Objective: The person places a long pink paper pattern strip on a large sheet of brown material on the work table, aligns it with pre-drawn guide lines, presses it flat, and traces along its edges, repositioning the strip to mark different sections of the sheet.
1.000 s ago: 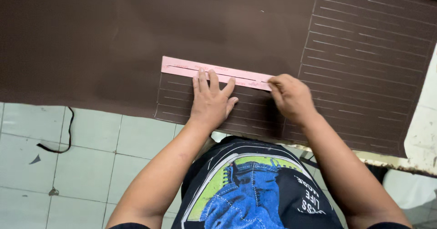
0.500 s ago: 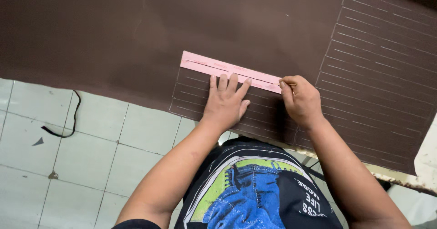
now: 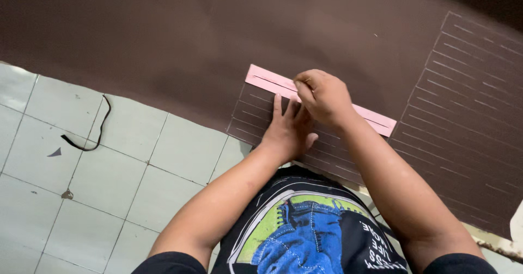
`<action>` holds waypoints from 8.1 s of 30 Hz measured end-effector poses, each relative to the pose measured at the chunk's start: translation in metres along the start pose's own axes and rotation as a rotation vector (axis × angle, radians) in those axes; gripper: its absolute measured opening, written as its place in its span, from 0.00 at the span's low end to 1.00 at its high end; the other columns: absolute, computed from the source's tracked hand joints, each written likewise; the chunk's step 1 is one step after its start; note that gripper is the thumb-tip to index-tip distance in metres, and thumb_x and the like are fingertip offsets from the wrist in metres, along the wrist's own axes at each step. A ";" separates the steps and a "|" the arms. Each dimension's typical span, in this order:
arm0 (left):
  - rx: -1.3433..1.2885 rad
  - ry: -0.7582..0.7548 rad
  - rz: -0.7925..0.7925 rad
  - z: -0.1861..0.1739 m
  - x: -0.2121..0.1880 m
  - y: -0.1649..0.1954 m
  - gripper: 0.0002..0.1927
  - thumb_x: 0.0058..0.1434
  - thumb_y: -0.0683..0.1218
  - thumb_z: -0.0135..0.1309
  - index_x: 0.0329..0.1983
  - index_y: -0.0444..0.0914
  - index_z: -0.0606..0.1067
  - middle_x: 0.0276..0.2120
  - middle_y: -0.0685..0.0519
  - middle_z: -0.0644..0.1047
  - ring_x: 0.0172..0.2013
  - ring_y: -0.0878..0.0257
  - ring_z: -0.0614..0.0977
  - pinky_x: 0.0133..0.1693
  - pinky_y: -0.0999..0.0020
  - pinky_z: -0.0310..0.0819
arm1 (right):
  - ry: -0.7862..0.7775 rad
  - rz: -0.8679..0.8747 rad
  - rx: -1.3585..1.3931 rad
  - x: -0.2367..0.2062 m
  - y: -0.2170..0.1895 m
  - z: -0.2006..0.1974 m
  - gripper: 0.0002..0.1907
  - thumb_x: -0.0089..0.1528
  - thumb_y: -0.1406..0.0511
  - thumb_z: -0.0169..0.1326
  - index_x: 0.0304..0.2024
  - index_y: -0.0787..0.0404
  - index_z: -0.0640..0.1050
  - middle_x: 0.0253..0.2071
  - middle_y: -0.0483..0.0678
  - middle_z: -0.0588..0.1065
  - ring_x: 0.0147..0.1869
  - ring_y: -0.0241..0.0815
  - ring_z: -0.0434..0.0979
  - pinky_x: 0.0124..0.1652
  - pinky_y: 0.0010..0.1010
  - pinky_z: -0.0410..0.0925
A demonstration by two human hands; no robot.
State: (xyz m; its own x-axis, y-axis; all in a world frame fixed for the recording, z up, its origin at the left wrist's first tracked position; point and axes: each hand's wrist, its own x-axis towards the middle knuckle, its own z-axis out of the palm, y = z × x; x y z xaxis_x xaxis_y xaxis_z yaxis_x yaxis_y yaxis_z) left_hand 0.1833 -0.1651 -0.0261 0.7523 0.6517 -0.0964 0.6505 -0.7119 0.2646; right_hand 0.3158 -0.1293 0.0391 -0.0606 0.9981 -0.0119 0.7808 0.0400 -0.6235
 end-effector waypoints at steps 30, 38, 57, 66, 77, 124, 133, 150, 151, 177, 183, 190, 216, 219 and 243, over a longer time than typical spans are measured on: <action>-0.093 0.423 -0.094 0.022 0.001 -0.069 0.28 0.69 0.49 0.56 0.72 0.38 0.69 0.63 0.43 0.67 0.66 0.47 0.66 0.64 0.47 0.61 | 0.115 0.401 -0.128 -0.094 0.106 -0.051 0.16 0.66 0.62 0.55 0.56 0.54 0.79 0.54 0.55 0.74 0.51 0.52 0.78 0.52 0.40 0.70; -0.170 0.378 -0.239 -0.014 0.013 -0.102 0.21 0.53 0.48 0.65 0.50 0.43 0.76 0.55 0.46 0.68 0.59 0.45 0.67 0.55 0.46 0.63 | 0.083 0.416 -0.216 -0.135 0.163 -0.064 0.16 0.57 0.60 0.68 0.43 0.59 0.79 0.48 0.56 0.73 0.49 0.52 0.77 0.47 0.40 0.71; -0.718 0.559 -0.460 -0.042 0.084 -0.079 0.12 0.60 0.39 0.63 0.45 0.34 0.77 0.35 0.52 0.81 0.35 0.66 0.82 0.41 0.70 0.79 | 0.275 0.595 0.252 -0.114 0.215 -0.117 0.09 0.64 0.70 0.61 0.47 0.65 0.81 0.37 0.44 0.81 0.38 0.31 0.79 0.40 0.24 0.72; -0.863 0.532 -0.446 -0.035 0.085 -0.075 0.11 0.62 0.39 0.62 0.47 0.32 0.76 0.36 0.54 0.80 0.36 0.69 0.80 0.41 0.73 0.78 | 0.308 0.578 0.302 -0.128 0.219 -0.115 0.05 0.63 0.71 0.61 0.42 0.65 0.80 0.36 0.45 0.79 0.38 0.31 0.78 0.39 0.23 0.71; -0.822 0.578 -0.417 -0.036 0.081 -0.075 0.11 0.59 0.40 0.63 0.45 0.32 0.80 0.35 0.51 0.82 0.36 0.67 0.83 0.42 0.71 0.79 | 0.357 0.565 0.275 -0.137 0.219 -0.108 0.07 0.64 0.70 0.63 0.44 0.65 0.79 0.39 0.45 0.79 0.40 0.31 0.77 0.41 0.23 0.71; -0.271 0.401 -0.151 0.010 0.114 0.045 0.20 0.66 0.53 0.55 0.61 0.48 0.75 0.59 0.61 0.70 0.66 0.52 0.65 0.68 0.26 0.33 | 0.309 0.344 -0.080 -0.144 0.244 -0.141 0.06 0.67 0.67 0.62 0.46 0.59 0.84 0.42 0.52 0.75 0.45 0.45 0.78 0.45 0.34 0.71; -0.253 0.446 -0.136 0.009 0.115 0.054 0.15 0.64 0.51 0.57 0.54 0.51 0.78 0.56 0.59 0.71 0.64 0.51 0.66 0.66 0.25 0.36 | 0.289 0.369 -0.091 -0.145 0.238 -0.149 0.07 0.67 0.66 0.63 0.47 0.58 0.85 0.41 0.52 0.76 0.45 0.45 0.78 0.46 0.34 0.71; -0.091 0.538 -0.024 0.033 0.117 0.068 0.19 0.64 0.51 0.55 0.58 0.46 0.74 0.58 0.47 0.70 0.61 0.46 0.68 0.66 0.37 0.53 | -0.004 0.028 0.200 0.016 0.130 -0.117 0.13 0.71 0.61 0.51 0.49 0.63 0.79 0.48 0.53 0.79 0.51 0.45 0.80 0.51 0.34 0.72; -0.061 0.517 -0.017 0.033 0.117 0.068 0.19 0.63 0.51 0.56 0.57 0.45 0.74 0.58 0.46 0.71 0.60 0.45 0.68 0.65 0.36 0.53 | -0.062 -0.032 0.181 0.027 0.114 -0.108 0.13 0.69 0.61 0.51 0.49 0.64 0.79 0.48 0.55 0.79 0.52 0.46 0.80 0.50 0.36 0.72; -0.196 0.410 -0.066 0.033 0.129 0.070 0.20 0.59 0.49 0.60 0.56 0.47 0.76 0.59 0.50 0.67 0.64 0.47 0.64 0.70 0.37 0.50 | -0.201 -0.253 -0.089 0.106 0.053 -0.067 0.11 0.68 0.63 0.52 0.44 0.62 0.81 0.45 0.52 0.79 0.48 0.53 0.80 0.47 0.42 0.72; -0.119 0.383 -0.068 0.048 0.139 0.068 0.23 0.57 0.52 0.57 0.57 0.45 0.75 0.63 0.45 0.65 0.64 0.41 0.65 0.66 0.36 0.50 | -0.163 -0.271 -0.065 0.080 0.090 -0.069 0.10 0.68 0.64 0.52 0.46 0.63 0.81 0.45 0.52 0.79 0.49 0.54 0.80 0.47 0.41 0.72; -0.108 0.440 -0.036 0.080 0.133 0.064 0.25 0.67 0.53 0.55 0.66 0.45 0.68 0.65 0.47 0.65 0.65 0.43 0.66 0.69 0.30 0.54 | -0.085 -0.014 -0.122 -0.026 0.179 -0.107 0.10 0.66 0.65 0.55 0.47 0.62 0.81 0.45 0.52 0.80 0.47 0.51 0.81 0.46 0.37 0.73; 0.035 0.169 -0.005 0.029 0.147 0.081 0.29 0.64 0.62 0.52 0.70 0.60 0.66 0.62 0.26 0.58 0.63 0.18 0.58 0.59 0.20 0.52 | 0.272 0.290 -0.282 -0.133 0.242 -0.161 0.07 0.69 0.64 0.56 0.45 0.60 0.81 0.43 0.52 0.79 0.46 0.53 0.80 0.44 0.40 0.72; 0.043 0.141 -0.008 0.024 0.148 0.082 0.29 0.64 0.62 0.52 0.69 0.60 0.66 0.62 0.26 0.58 0.63 0.18 0.58 0.59 0.20 0.52 | 0.342 0.282 -0.254 -0.136 0.238 -0.158 0.07 0.69 0.64 0.55 0.45 0.60 0.81 0.42 0.52 0.79 0.45 0.53 0.80 0.44 0.40 0.72; 0.063 0.215 0.056 0.018 0.128 0.092 0.32 0.64 0.63 0.51 0.70 0.51 0.65 0.63 0.43 0.66 0.62 0.40 0.65 0.60 0.20 0.50 | 0.297 0.074 -0.197 -0.115 0.194 -0.140 0.05 0.66 0.66 0.58 0.42 0.62 0.80 0.38 0.53 0.79 0.41 0.53 0.80 0.42 0.39 0.72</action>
State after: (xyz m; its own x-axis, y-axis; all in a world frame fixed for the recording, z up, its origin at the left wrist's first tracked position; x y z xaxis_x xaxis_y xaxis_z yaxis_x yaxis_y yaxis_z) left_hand 0.3414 -0.1524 -0.0312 0.7523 0.6470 0.1247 0.6191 -0.7588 0.2024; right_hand 0.5614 -0.2298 0.0290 0.1610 0.9675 0.1948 0.8831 -0.0531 -0.4662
